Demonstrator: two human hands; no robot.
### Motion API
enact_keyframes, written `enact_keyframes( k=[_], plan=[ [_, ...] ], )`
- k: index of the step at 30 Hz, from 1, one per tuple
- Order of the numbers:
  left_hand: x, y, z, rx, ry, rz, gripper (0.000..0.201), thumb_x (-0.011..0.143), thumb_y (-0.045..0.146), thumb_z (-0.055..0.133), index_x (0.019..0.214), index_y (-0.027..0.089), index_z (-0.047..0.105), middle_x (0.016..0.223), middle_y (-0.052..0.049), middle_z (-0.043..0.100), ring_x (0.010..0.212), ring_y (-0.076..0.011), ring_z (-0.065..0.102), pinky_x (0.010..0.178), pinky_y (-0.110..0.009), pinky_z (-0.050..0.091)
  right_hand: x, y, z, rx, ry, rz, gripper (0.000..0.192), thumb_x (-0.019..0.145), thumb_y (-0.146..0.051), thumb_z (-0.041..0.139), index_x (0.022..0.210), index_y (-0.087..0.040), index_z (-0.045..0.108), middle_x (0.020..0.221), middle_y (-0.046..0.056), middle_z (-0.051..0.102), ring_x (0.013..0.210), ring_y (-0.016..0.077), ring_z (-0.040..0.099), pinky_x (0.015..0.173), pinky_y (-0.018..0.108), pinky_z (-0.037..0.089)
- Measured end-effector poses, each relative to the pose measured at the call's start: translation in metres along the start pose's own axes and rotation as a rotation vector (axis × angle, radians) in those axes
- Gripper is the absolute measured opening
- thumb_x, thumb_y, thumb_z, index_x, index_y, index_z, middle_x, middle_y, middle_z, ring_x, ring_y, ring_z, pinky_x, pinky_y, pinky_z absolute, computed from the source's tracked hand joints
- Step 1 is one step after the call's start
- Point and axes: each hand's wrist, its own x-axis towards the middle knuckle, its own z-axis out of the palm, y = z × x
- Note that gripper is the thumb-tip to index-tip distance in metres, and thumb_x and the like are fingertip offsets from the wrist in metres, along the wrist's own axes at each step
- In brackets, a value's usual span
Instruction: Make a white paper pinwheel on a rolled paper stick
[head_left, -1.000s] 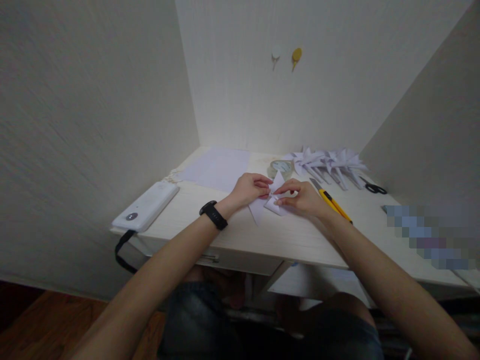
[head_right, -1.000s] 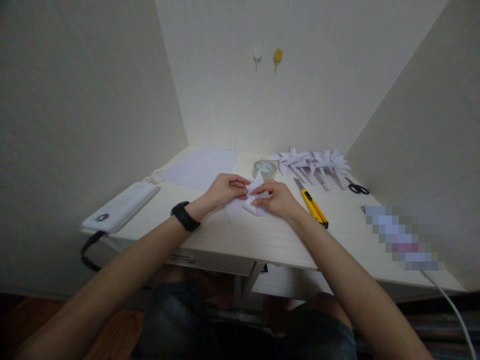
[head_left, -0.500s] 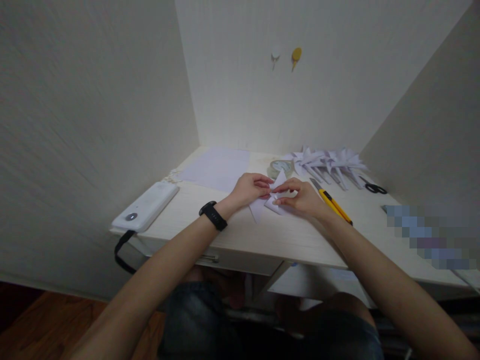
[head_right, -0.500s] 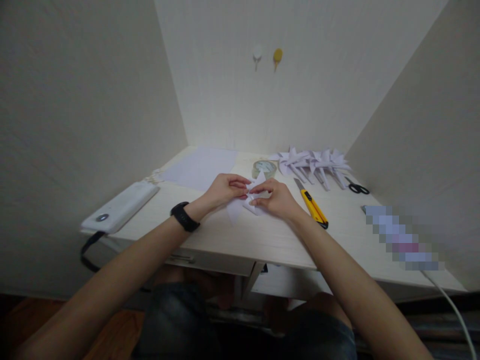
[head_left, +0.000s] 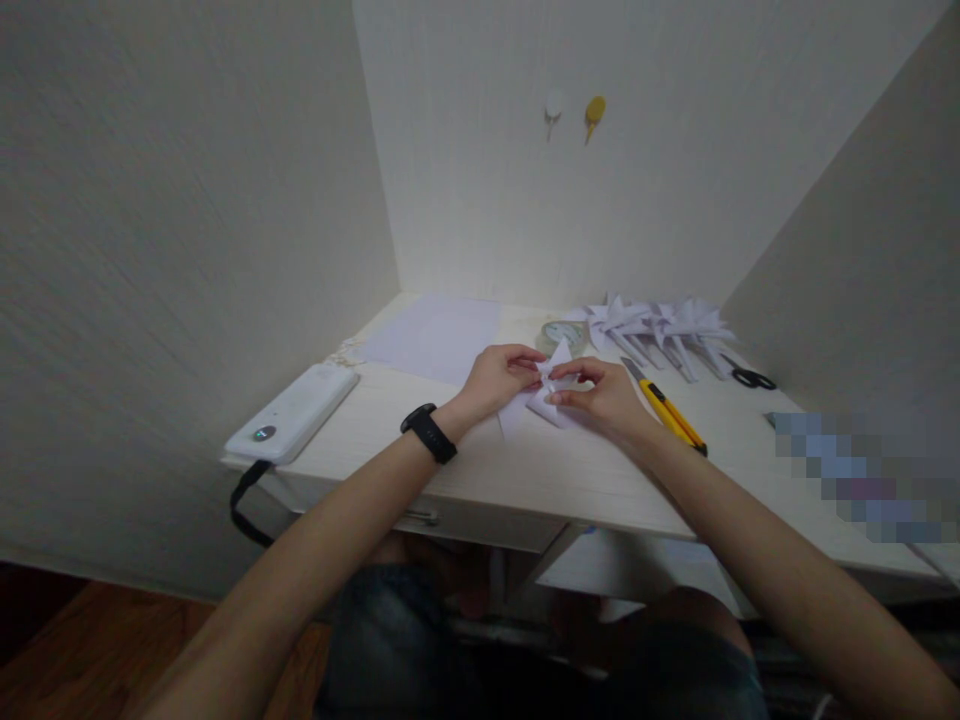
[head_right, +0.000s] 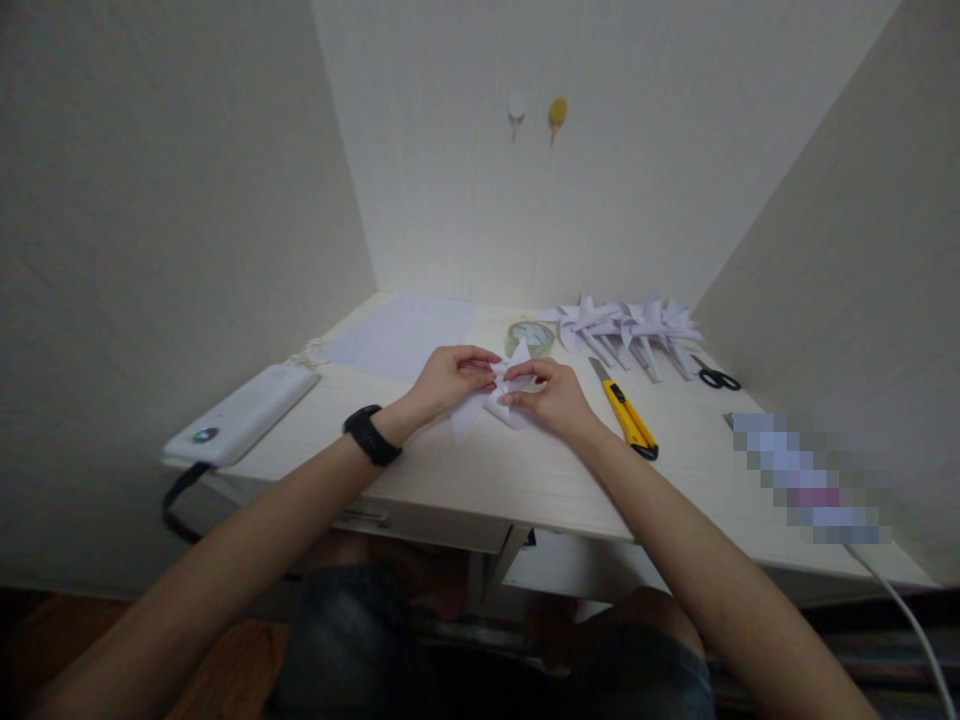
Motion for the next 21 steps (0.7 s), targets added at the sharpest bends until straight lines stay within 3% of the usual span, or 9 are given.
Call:
enact_keyframes(
  k=[7,21],
  plan=[
    [-0.003,0.004,0.001,0.045,0.032,0.004,0.03,0.069,0.003,0.074,0.097,0.012,0.074,0.081,-0.005,0.073,0.068,-0.0116,0.067,0.07,-0.025,0.055,-0.001,0.0,0.0,0.006,0.013,-0.043,0.023,0.062,-0.036,0.084,0.081,-0.026,0.076,0.092,0.004,0.075,0.092,0.0254,0.066,0.087,0.04,0.047],
    [-0.005,0.012,0.003,-0.217,0.098,-0.073,0.026,0.069,-0.003,0.071,0.092,0.009,0.071,0.074,-0.003,0.07,0.059,-0.0088,0.065,0.066,-0.025,0.056,-0.006,-0.006,0.002,-0.097,0.059,-0.206,0.02,0.073,-0.036,0.08,0.091,-0.027,0.077,0.093,0.006,0.074,0.092,0.0247,0.067,0.087,0.041,0.051]
  ],
)
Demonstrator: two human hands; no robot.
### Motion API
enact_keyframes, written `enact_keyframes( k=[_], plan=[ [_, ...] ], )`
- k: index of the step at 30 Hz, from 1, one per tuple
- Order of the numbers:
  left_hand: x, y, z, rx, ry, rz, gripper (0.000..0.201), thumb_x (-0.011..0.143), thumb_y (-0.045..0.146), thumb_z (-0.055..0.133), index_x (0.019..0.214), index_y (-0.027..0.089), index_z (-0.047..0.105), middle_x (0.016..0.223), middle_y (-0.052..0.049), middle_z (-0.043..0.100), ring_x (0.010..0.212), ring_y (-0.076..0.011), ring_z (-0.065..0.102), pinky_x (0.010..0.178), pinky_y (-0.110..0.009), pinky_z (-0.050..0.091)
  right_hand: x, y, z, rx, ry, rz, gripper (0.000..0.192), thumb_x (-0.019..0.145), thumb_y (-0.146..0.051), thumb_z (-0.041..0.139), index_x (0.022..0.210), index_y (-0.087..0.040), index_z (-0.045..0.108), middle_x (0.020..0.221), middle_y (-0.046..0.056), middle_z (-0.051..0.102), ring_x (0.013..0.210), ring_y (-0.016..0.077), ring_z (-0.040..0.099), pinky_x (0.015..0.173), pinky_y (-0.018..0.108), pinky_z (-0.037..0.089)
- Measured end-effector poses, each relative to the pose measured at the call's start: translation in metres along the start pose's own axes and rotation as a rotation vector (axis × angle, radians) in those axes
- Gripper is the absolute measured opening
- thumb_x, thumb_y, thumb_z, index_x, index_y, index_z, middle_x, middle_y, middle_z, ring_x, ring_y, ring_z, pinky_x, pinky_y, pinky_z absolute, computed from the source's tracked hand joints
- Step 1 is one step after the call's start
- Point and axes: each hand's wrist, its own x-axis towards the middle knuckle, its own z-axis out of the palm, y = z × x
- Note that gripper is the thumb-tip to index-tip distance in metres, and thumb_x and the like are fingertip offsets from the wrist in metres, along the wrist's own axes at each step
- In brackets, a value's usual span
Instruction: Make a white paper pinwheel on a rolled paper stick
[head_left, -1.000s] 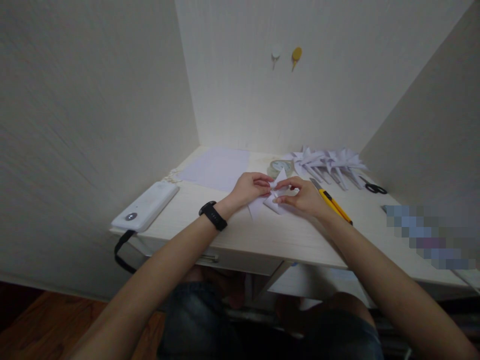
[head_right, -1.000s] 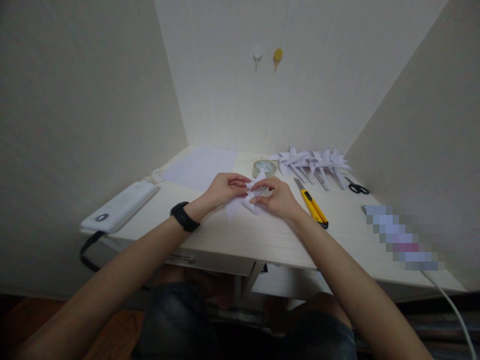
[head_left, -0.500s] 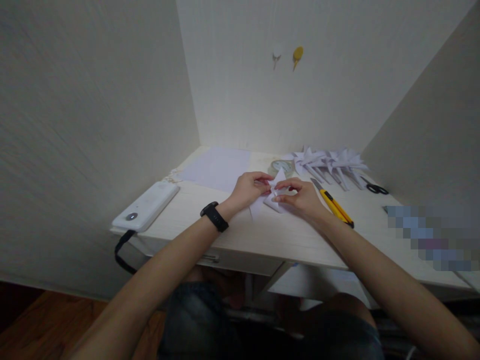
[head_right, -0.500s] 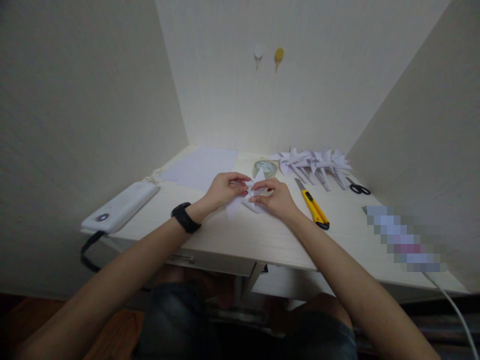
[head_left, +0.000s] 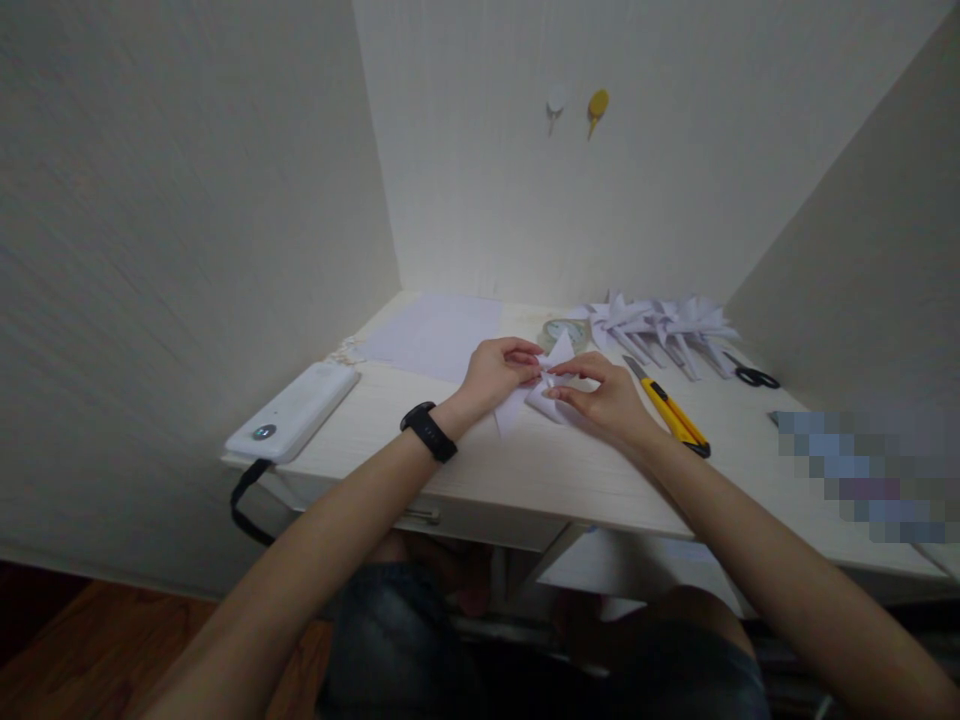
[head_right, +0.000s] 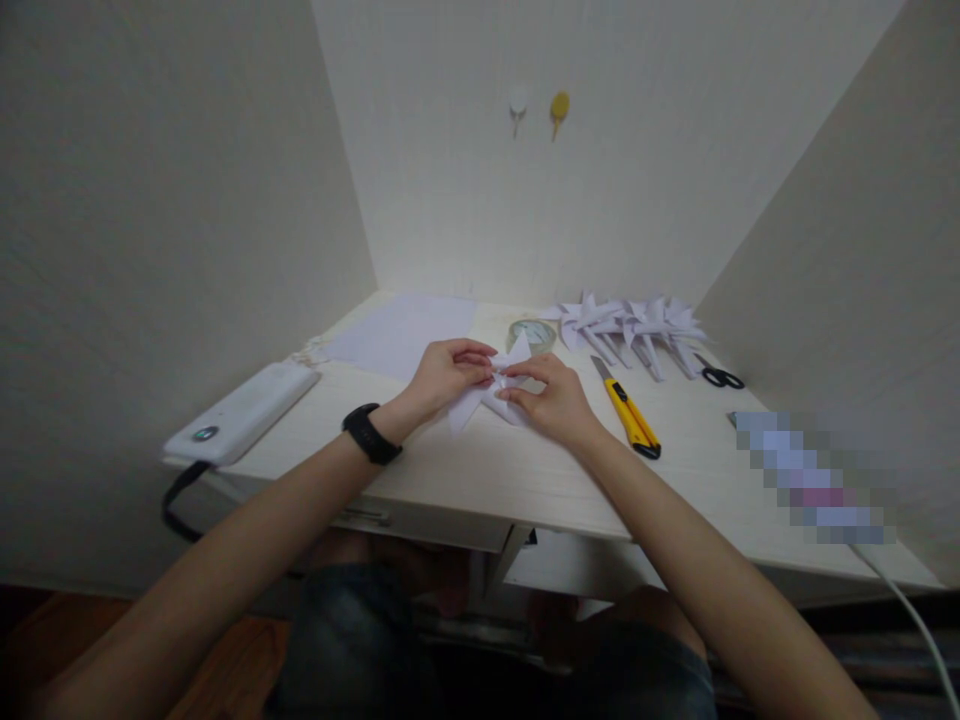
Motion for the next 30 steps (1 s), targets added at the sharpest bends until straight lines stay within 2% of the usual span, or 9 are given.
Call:
enact_keyframes(
  k=[10,22,30],
  plan=[
    [-0.0001,-0.0001,-0.0007,-0.031,0.025,-0.002,0.025,0.07,-0.003,0.069,0.092,0.009,0.07,0.074,-0.003,0.07,0.065,-0.0103,0.066,0.071,-0.028,0.057,-0.0007,0.0007,0.0006,-0.014,0.018,0.007,0.017,0.074,-0.036,0.079,0.089,-0.027,0.078,0.088,0.005,0.072,0.086,0.023,0.066,0.083,0.04,0.053],
    [-0.0034,0.0035,0.0004,-0.033,0.014,0.009,0.023,0.071,-0.002,0.07,0.092,0.008,0.069,0.075,-0.003,0.068,0.062,-0.0091,0.065,0.069,-0.027,0.057,-0.0005,0.0001,0.0007,-0.016,0.028,-0.024,0.017,0.074,-0.036,0.079,0.088,-0.027,0.078,0.086,0.005,0.071,0.084,0.023,0.066,0.08,0.04,0.053],
    [-0.0033,0.0042,0.0004,-0.046,-0.013,-0.011,0.025,0.07,-0.003,0.071,0.092,0.009,0.068,0.074,-0.002,0.069,0.06,-0.0085,0.065,0.067,-0.025,0.056,-0.0003,0.0001,-0.0002,-0.022,0.019,0.009,0.018,0.075,-0.038,0.078,0.088,-0.027,0.078,0.09,0.006,0.073,0.086,0.0238,0.067,0.083,0.041,0.053]
  ],
)
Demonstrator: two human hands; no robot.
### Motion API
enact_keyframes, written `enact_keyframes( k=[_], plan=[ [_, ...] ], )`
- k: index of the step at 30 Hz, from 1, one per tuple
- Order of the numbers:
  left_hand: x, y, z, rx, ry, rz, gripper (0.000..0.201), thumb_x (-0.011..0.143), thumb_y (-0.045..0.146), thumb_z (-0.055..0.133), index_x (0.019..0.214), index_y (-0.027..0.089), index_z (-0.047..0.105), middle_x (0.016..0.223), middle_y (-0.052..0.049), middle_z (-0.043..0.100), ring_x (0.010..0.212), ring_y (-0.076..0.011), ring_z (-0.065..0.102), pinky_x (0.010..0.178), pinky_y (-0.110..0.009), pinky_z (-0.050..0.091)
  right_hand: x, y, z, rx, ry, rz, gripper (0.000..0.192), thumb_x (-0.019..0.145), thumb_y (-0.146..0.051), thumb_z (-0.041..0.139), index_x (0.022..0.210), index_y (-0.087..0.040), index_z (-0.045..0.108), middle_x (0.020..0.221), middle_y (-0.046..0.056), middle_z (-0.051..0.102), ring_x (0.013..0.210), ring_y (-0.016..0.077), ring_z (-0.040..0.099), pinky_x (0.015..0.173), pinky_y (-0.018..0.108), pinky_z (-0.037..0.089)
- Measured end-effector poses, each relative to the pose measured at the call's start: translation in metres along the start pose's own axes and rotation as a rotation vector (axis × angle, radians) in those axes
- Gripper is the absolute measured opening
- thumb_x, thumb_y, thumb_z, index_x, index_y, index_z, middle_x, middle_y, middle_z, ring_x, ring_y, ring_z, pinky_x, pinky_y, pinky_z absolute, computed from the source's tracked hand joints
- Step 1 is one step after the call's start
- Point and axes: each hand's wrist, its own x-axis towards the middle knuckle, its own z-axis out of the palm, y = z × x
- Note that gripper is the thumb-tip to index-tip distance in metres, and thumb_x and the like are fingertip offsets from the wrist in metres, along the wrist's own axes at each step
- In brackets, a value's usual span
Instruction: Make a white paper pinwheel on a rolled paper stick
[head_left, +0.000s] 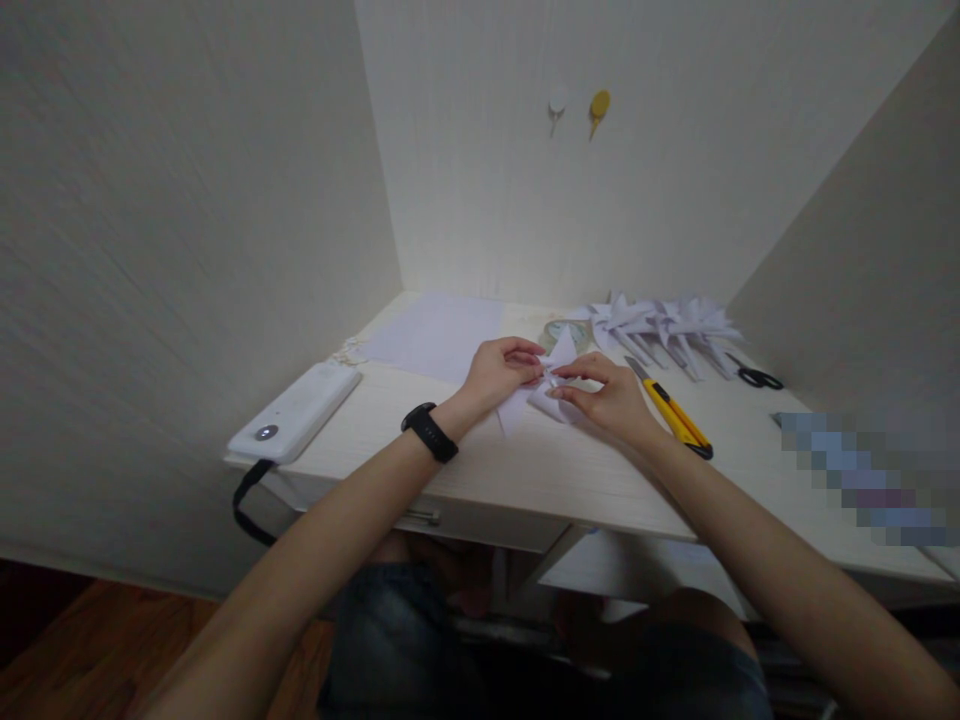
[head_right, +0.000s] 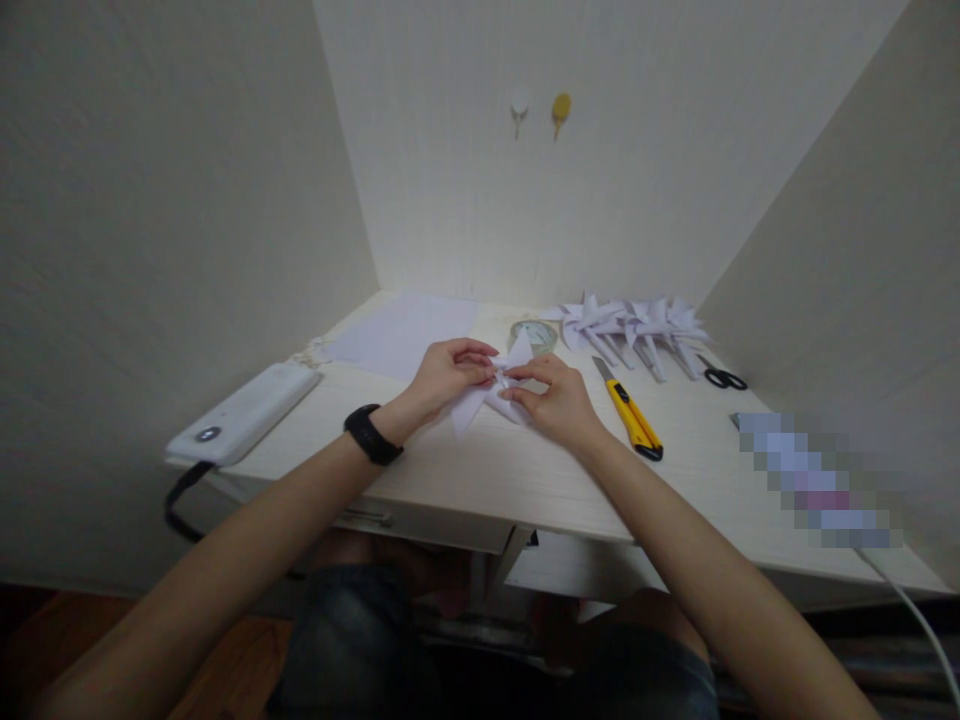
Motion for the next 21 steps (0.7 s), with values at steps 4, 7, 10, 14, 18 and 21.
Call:
enact_keyframes(
  k=[4,7,10,14,18,21],
  plan=[
    [-0.0007,0.0017,0.0004,-0.01,-0.019,-0.002,0.024,0.072,-0.003,0.068,0.092,0.009,0.067,0.072,-0.001,0.068,0.06,-0.0083,0.064,0.068,-0.026,0.055,0.0005,-0.0016,-0.0011,-0.002,0.0,0.005,0.02,0.073,-0.038,0.079,0.09,-0.026,0.076,0.094,0.005,0.075,0.09,0.0241,0.068,0.087,0.041,0.051],
    [-0.0008,0.0022,0.0004,-0.035,-0.032,-0.004,0.024,0.073,-0.004,0.067,0.092,0.01,0.066,0.071,0.0,0.067,0.061,-0.0079,0.064,0.068,-0.025,0.054,0.0006,-0.0041,-0.0018,-0.001,0.002,0.05,0.022,0.074,-0.038,0.079,0.09,-0.025,0.075,0.096,0.005,0.076,0.09,0.0242,0.068,0.088,0.042,0.051],
    [-0.0007,0.002,0.0001,-0.063,-0.047,-0.01,0.023,0.073,-0.003,0.068,0.092,0.011,0.064,0.07,0.0,0.066,0.061,-0.0081,0.064,0.069,-0.026,0.053,0.0003,-0.0062,-0.0019,0.032,0.0,0.091,0.023,0.073,-0.037,0.079,0.09,-0.023,0.073,0.097,0.005,0.076,0.091,0.0245,0.069,0.089,0.043,0.05],
    [-0.0014,0.0018,-0.0003,-0.084,-0.075,-0.008,0.026,0.073,-0.002,0.068,0.094,0.011,0.063,0.069,0.0,0.067,0.06,-0.0093,0.063,0.069,-0.027,0.053,0.0002,-0.0059,-0.0014,0.115,-0.007,0.099,0.024,0.072,-0.037,0.08,0.089,-0.022,0.072,0.097,0.006,0.076,0.093,0.0246,0.069,0.091,0.042,0.05],
    [-0.0012,0.0015,0.0006,-0.076,-0.071,-0.002,0.026,0.073,-0.003,0.066,0.095,0.011,0.062,0.07,0.0,0.067,0.062,-0.0093,0.064,0.07,-0.027,0.053,0.0007,-0.0032,-0.0014,0.117,0.0,0.086,0.024,0.071,-0.038,0.08,0.087,-0.022,0.072,0.093,0.006,0.075,0.09,0.0242,0.068,0.089,0.042,0.051],
    [0.0,0.0006,0.0014,-0.023,-0.051,0.014,0.027,0.073,-0.002,0.066,0.096,0.011,0.061,0.07,0.0,0.066,0.063,-0.0098,0.065,0.07,-0.027,0.053,0.0012,-0.002,-0.0019,0.091,0.001,0.066,0.024,0.071,-0.037,0.081,0.088,-0.022,0.072,0.092,0.005,0.074,0.089,0.0242,0.067,0.087,0.041,0.05]
  ],
)
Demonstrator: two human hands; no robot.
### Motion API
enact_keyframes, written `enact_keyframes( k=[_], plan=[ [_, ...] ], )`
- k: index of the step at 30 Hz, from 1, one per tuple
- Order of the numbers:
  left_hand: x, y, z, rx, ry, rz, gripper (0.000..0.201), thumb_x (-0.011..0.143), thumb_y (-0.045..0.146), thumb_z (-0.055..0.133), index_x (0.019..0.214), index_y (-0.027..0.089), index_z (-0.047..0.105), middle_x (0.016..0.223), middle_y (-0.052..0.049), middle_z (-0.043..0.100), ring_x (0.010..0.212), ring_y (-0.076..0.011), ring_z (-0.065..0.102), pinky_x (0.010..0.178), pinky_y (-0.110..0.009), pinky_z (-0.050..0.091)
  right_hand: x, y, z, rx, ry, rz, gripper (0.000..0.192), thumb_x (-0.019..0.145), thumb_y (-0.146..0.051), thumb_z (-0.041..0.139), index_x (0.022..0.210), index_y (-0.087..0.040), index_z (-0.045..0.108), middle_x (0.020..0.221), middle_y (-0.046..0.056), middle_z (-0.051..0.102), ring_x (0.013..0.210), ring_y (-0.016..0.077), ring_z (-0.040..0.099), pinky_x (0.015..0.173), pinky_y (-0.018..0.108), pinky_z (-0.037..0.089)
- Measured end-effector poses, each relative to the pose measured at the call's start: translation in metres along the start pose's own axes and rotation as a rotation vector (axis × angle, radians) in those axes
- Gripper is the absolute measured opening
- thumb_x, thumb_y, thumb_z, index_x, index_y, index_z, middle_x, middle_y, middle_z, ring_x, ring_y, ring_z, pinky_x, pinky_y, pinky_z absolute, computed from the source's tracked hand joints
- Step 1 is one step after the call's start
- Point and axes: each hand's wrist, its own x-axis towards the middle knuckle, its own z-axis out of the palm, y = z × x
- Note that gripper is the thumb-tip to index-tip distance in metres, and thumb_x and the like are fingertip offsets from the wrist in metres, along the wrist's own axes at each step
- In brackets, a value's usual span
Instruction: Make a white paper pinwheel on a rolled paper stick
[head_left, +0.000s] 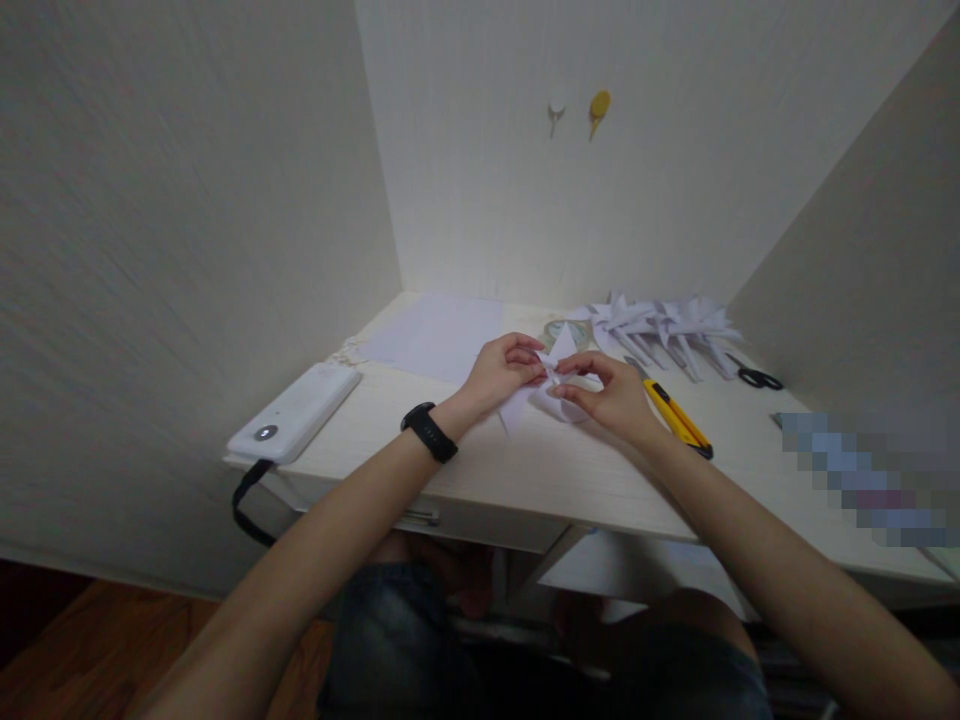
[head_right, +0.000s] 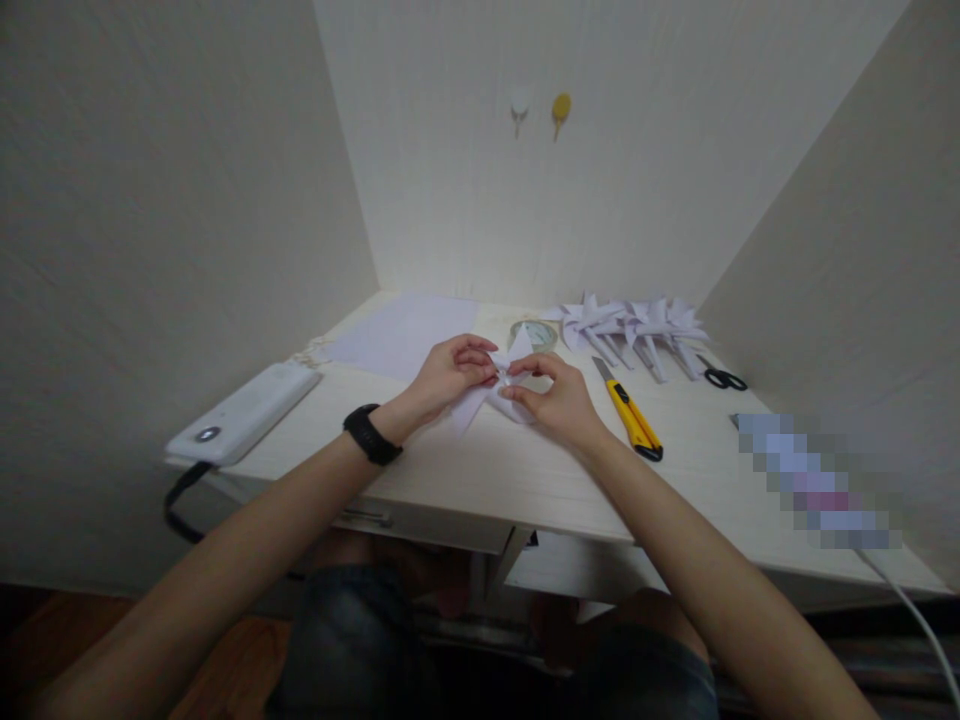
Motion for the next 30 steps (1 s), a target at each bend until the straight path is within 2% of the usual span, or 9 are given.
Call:
enact_keyframes(
  k=[11,17,22,30],
  plan=[
    [0.0009,-0.0025,-0.0006,0.228,0.012,0.065,0.036,0.069,-0.002,0.068,0.101,0.013,0.062,0.071,0.002,0.064,0.063,-0.0092,0.062,0.064,-0.024,0.047,0.0,-0.0017,0.0013,-0.026,0.03,-0.017,0.017,0.071,-0.034,0.08,0.084,-0.024,0.075,0.09,0.005,0.075,0.09,0.0249,0.068,0.089,0.041,0.05],
    [0.0028,-0.0061,-0.002,0.23,-0.013,0.095,0.036,0.069,-0.002,0.067,0.101,0.013,0.062,0.072,0.001,0.064,0.064,-0.0096,0.062,0.065,-0.024,0.047,0.0001,-0.0034,0.002,-0.048,0.059,-0.007,0.02,0.07,-0.038,0.081,0.082,-0.023,0.075,0.088,0.005,0.075,0.088,0.0245,0.068,0.087,0.04,0.05],
    [0.0034,-0.0083,-0.0027,0.196,-0.03,0.074,0.035,0.07,-0.002,0.065,0.101,0.014,0.06,0.07,0.003,0.062,0.063,-0.009,0.061,0.062,-0.023,0.045,0.0007,-0.0061,0.0013,-0.041,0.069,0.059,0.024,0.066,-0.04,0.082,0.08,-0.022,0.075,0.085,0.005,0.075,0.083,0.0241,0.067,0.08,0.038,0.05],
    [-0.0013,-0.0025,-0.0022,0.13,-0.133,0.011,0.034,0.072,0.002,0.065,0.103,0.014,0.057,0.067,0.004,0.059,0.06,-0.0082,0.057,0.059,-0.022,0.04,0.0029,0.0021,0.0016,0.166,0.015,0.133,0.033,0.061,-0.038,0.085,0.086,-0.02,0.074,0.085,0.005,0.074,0.077,0.0212,0.066,0.077,0.037,0.051]
  ],
)
